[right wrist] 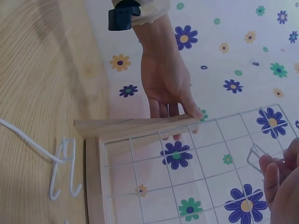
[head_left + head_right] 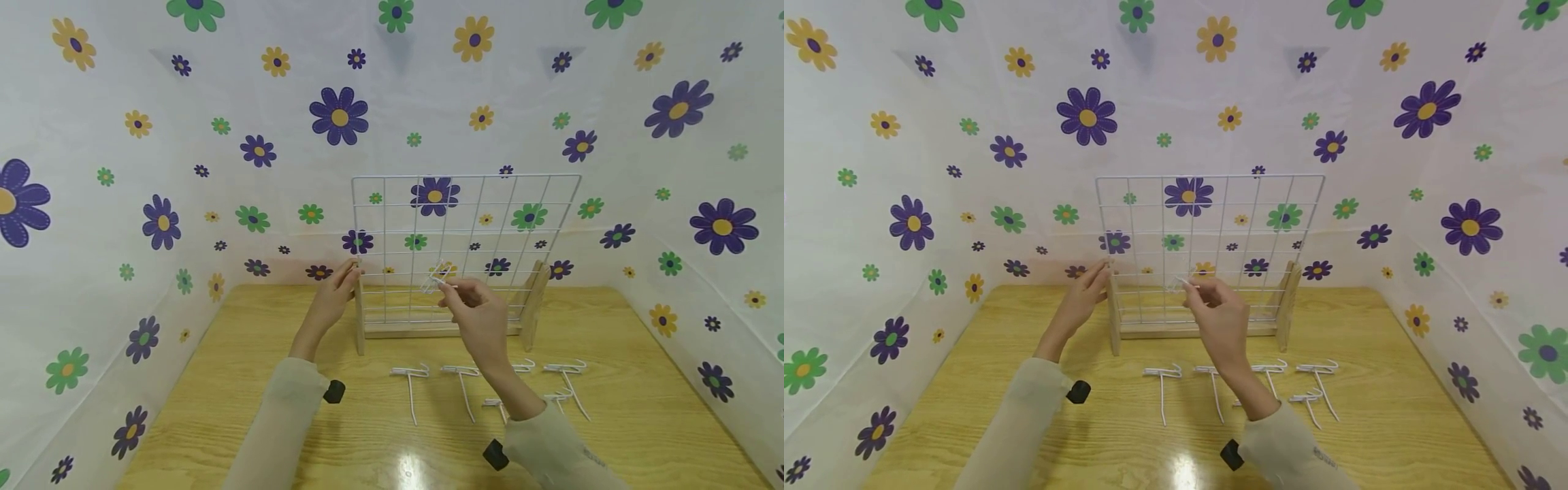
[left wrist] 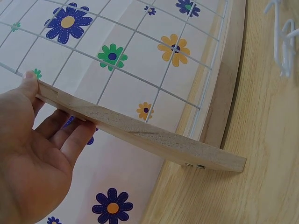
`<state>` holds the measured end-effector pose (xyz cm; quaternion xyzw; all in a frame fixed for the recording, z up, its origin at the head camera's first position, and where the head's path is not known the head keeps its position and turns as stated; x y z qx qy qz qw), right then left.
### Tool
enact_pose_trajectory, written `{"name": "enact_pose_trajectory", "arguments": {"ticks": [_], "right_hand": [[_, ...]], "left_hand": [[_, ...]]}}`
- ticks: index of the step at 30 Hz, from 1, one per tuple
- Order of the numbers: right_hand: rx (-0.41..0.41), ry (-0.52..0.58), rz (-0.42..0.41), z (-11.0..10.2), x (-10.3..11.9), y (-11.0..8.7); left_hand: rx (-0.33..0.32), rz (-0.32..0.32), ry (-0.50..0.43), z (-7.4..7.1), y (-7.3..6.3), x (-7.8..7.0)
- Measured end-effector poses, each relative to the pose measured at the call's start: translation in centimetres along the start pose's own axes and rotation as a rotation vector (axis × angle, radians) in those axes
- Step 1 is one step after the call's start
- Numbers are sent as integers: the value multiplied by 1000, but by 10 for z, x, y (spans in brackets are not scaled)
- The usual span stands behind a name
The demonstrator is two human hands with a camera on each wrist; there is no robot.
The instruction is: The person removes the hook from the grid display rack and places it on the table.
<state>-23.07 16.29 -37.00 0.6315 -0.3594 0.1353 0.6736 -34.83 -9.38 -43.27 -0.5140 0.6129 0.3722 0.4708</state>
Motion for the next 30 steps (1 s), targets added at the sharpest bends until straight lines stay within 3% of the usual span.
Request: {"name": "enact_pose_trajectory", "arguments": {"ticks": [12,19,30], "right_hand": [[-25,-22,59,-27,9,-18],[-18,-42,64,-36,28,-28],[-11,-63,64,-56,1,-54]], "left_hand": [[3,23,22,0,-1,2],[13,25,12,-1,1,4],[1,24,19,0,1,3]]}}
Point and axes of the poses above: each hand's wrist, its own y-axis towards the middle knuckle, its own z-axis out of the palm, x = y × z, the point moved 3 cm from there along y, towards the middle knuckle, and after that the axes turned 11 degrees about -z, right-handed, at the moved point
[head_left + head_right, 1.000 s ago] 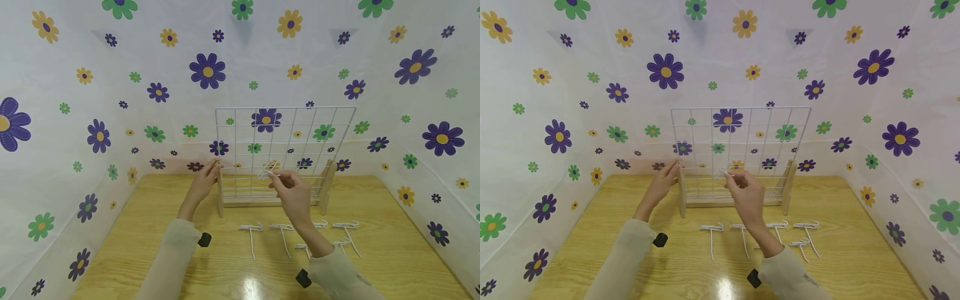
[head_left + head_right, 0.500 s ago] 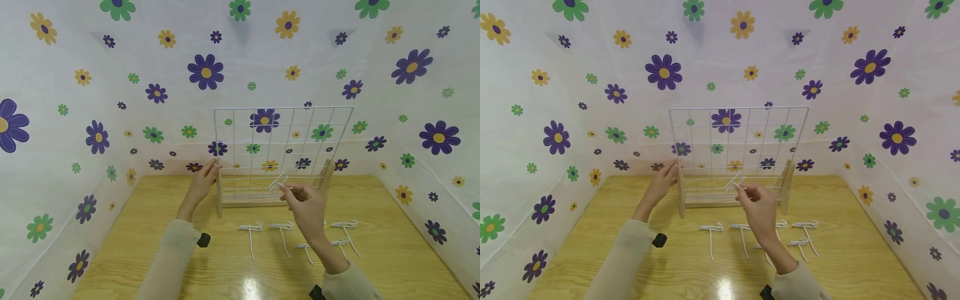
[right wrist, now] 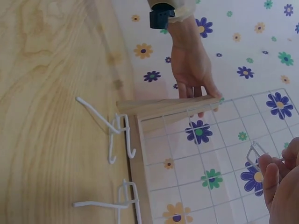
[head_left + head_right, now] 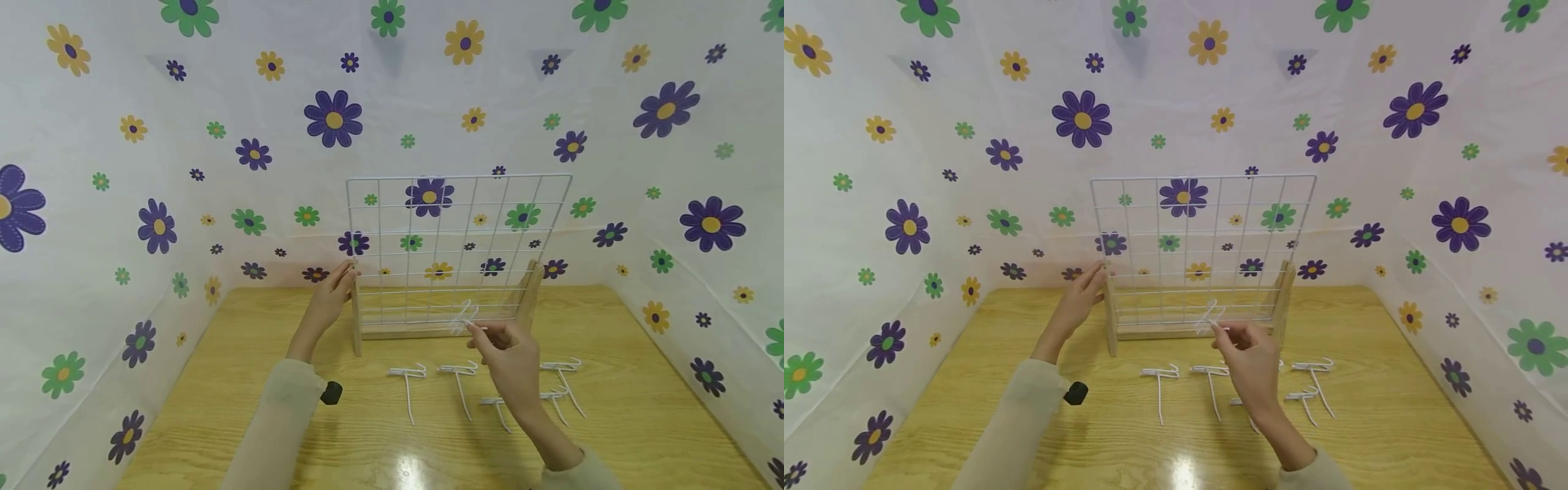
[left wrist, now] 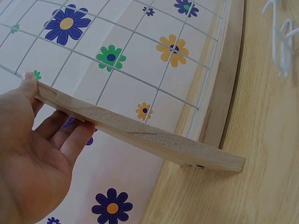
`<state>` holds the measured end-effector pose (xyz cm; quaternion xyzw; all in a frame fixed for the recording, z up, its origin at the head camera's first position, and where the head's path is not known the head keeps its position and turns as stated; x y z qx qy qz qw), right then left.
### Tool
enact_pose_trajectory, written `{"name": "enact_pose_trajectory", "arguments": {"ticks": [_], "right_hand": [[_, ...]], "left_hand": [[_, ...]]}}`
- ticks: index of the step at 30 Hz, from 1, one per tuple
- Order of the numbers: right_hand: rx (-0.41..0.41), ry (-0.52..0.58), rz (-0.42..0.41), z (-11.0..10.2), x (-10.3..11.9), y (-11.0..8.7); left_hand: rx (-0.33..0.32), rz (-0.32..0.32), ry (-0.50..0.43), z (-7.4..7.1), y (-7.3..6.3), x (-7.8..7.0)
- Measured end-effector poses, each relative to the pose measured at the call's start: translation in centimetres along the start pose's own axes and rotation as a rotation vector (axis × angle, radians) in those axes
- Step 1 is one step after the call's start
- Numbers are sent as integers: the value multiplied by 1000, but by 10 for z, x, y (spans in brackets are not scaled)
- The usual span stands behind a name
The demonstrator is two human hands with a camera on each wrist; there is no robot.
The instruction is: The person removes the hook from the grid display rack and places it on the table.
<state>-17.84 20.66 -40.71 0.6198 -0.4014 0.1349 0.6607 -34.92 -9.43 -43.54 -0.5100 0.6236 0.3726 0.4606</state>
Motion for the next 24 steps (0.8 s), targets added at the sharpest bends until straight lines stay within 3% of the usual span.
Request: {"name": "enact_pose_trajectory", "arguments": {"ticks": [10,19,24], "right_hand": [[24,-39,71,-6,-4,-17],[77,-86,142,-4,-16,-37],[124,-104,152,0,-23,-51]], "left_hand": [[20,-23,-21,1,-1,-4],[34,-51,4,0,-26,-35],[41,-33,-1,0,-28,-38]]}}
Point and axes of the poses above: each hand's wrist, its own y-axis towards the middle knuckle, its own z-axis out of the palm, x = y × z, the point moved 3 cm from there along y, towards the middle knuckle, and after that the axes turned 11 degrees about -z, right-handed, at the moved point
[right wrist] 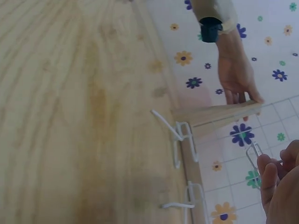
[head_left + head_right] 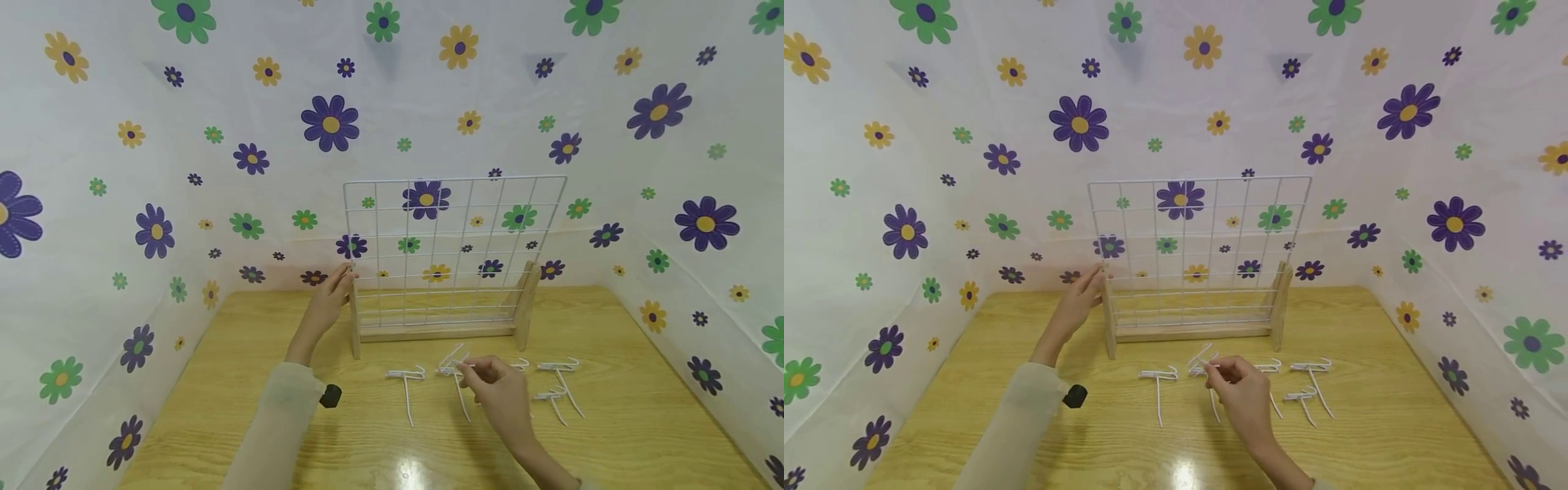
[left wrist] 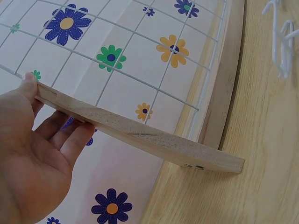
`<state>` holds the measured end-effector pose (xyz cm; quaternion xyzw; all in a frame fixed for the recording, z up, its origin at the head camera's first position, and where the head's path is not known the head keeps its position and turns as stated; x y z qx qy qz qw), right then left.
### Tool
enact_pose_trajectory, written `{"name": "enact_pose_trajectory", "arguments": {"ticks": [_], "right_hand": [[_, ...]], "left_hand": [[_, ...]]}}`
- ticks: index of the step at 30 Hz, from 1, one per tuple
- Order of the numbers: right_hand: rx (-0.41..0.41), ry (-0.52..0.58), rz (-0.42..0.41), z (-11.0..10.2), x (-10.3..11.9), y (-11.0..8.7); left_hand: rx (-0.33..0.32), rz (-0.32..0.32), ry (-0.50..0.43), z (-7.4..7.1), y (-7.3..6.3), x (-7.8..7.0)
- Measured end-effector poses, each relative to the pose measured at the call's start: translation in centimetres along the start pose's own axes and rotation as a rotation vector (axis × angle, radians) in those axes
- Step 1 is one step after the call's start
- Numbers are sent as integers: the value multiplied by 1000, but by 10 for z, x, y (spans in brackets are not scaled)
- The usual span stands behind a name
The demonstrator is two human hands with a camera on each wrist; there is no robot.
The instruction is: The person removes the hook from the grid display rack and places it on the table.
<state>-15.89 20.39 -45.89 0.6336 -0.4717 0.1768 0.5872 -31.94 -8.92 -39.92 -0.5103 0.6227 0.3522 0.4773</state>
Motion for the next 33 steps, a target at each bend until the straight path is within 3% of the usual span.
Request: {"name": "enact_pose_trajectory", "arguments": {"ticks": [8,23,33], "right_hand": [[56,-15,77,12,-11,-16],[136,21,255,28,-25,-38],[160,11,258,32,-27,-43]], "left_hand": [[-21,43,-5,0,27,35],[-30,42,9,0,26,35],[-30,37,3,0,26,35]]}}
Point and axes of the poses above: each hand's wrist, its own y-axis towards the middle knuckle, its own z-axis out of the palm, x = y × z, the point moved 3 cm from there along y, towards the middle knuckle, and after that the axes turned 11 degrees about -z, right-handed, at the moved point
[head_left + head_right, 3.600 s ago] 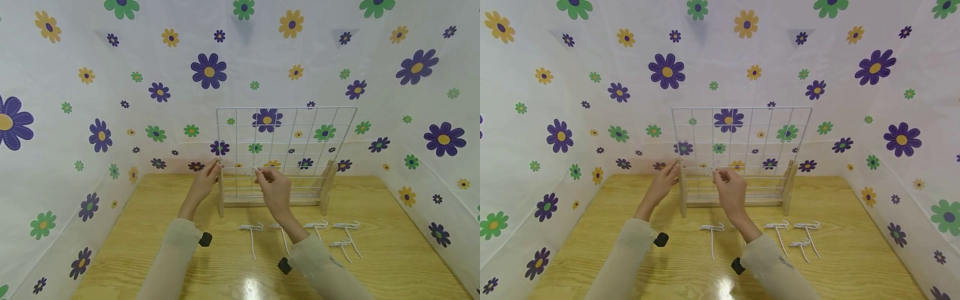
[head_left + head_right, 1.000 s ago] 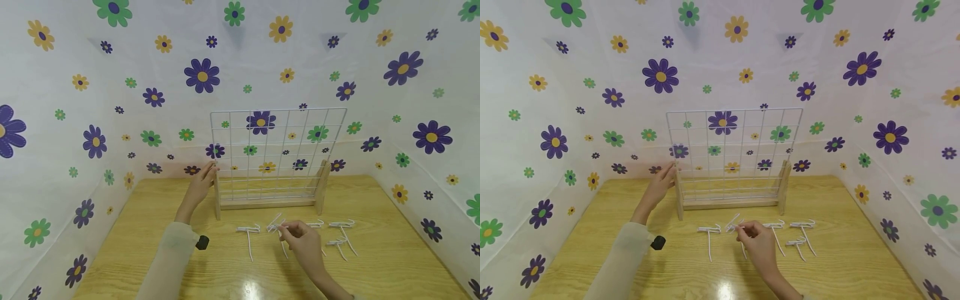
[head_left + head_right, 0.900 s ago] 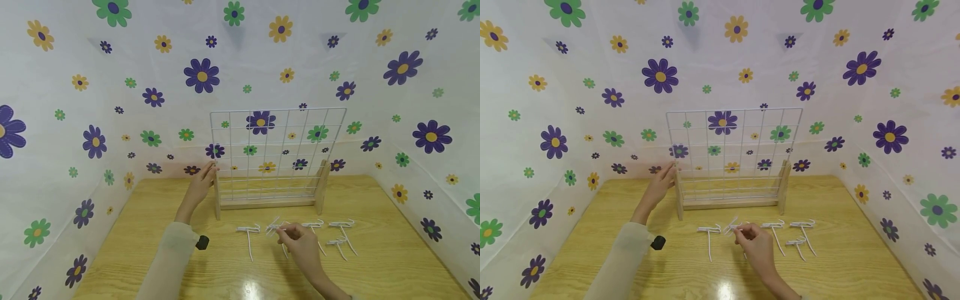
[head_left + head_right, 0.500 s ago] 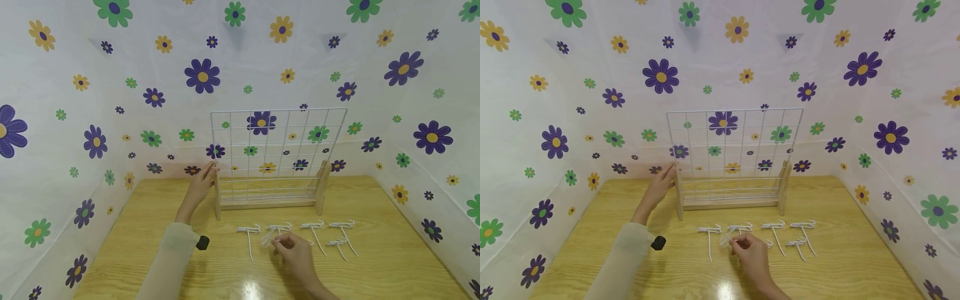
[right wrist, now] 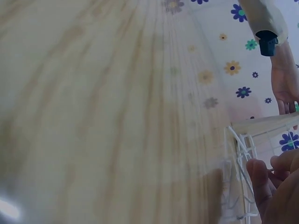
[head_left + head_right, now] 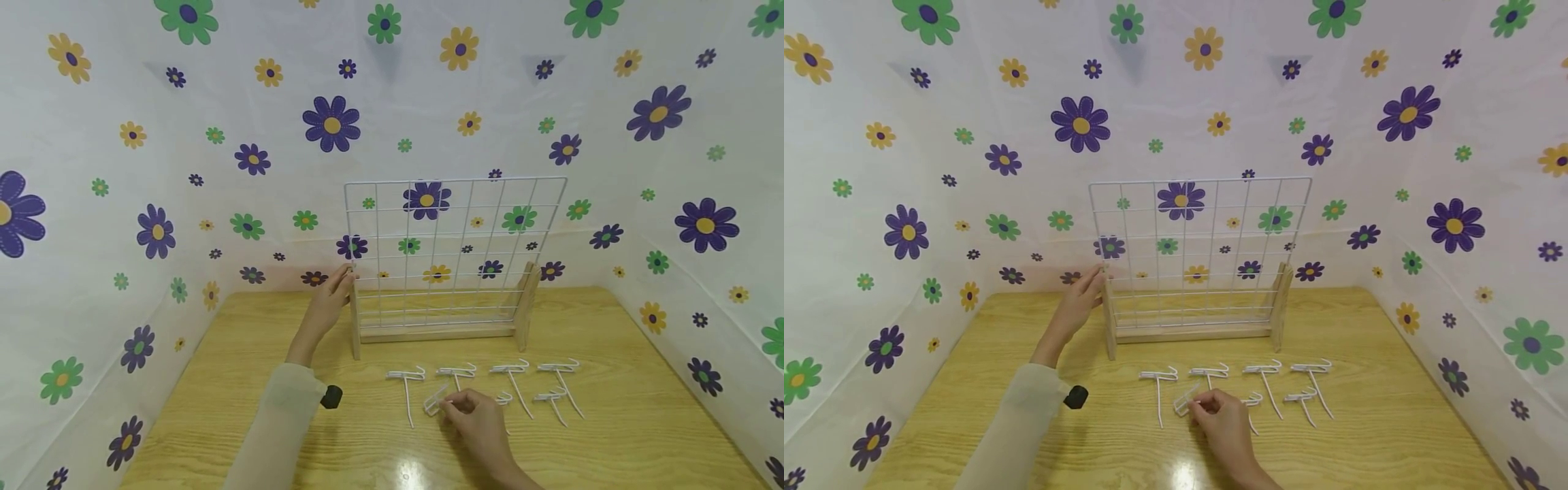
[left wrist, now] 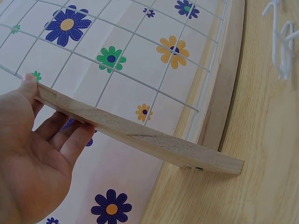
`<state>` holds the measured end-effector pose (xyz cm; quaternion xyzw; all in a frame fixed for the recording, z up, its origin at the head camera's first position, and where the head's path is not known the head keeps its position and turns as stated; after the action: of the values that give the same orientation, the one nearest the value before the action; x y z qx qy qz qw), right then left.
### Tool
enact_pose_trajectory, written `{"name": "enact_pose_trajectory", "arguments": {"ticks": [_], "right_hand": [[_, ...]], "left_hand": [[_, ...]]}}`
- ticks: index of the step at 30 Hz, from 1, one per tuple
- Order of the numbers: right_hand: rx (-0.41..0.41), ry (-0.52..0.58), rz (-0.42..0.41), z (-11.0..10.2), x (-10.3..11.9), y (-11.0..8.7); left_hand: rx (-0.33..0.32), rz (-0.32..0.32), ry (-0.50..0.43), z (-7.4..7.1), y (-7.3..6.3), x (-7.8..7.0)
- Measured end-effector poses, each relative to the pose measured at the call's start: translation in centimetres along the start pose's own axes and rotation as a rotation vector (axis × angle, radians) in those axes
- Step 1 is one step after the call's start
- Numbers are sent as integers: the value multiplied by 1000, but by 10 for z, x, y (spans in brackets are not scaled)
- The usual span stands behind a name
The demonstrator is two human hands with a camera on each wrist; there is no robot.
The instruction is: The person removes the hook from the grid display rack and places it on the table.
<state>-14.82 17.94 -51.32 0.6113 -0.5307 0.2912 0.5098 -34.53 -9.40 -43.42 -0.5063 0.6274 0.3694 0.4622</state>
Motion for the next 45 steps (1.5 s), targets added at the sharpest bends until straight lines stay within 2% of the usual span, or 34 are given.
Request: {"name": "enact_pose_trajectory", "arguments": {"ticks": [11,17,22,31,33,39,40,45], "right_hand": [[25,-23,28,-2,1,2],[91,-104,26,-4,2,0],[151,-115,40,-4,0,-1],[237,-171,-29,-5,-1,0],[254,-183,-28,-5,-1,-1],[319,-216,-29,-7,-2,-4],[327,-220,-30,-7,-2,-4],[330,-281,-48,-7,-3,-5]], "left_hand": [[-16,-7,4,0,4,0],[-18,-12,5,1,5,1],[-21,-24,5,2,6,0],[-29,-24,7,2,7,-2],[-22,-28,4,2,4,-6],[-20,-28,1,2,4,-4],[-25,-17,5,2,7,0],[-22,-12,0,3,7,-1]]}}
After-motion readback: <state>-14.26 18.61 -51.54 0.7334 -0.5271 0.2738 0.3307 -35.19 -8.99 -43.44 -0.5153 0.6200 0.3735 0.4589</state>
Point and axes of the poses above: each hand's wrist, its own y-axis towards the middle knuckle, its own z-axis out of the palm, x = y × z, the point moved 3 cm from there along y, towards the middle knuckle, and after that the axes turned 11 degrees about -z, right-handed, at the moved point
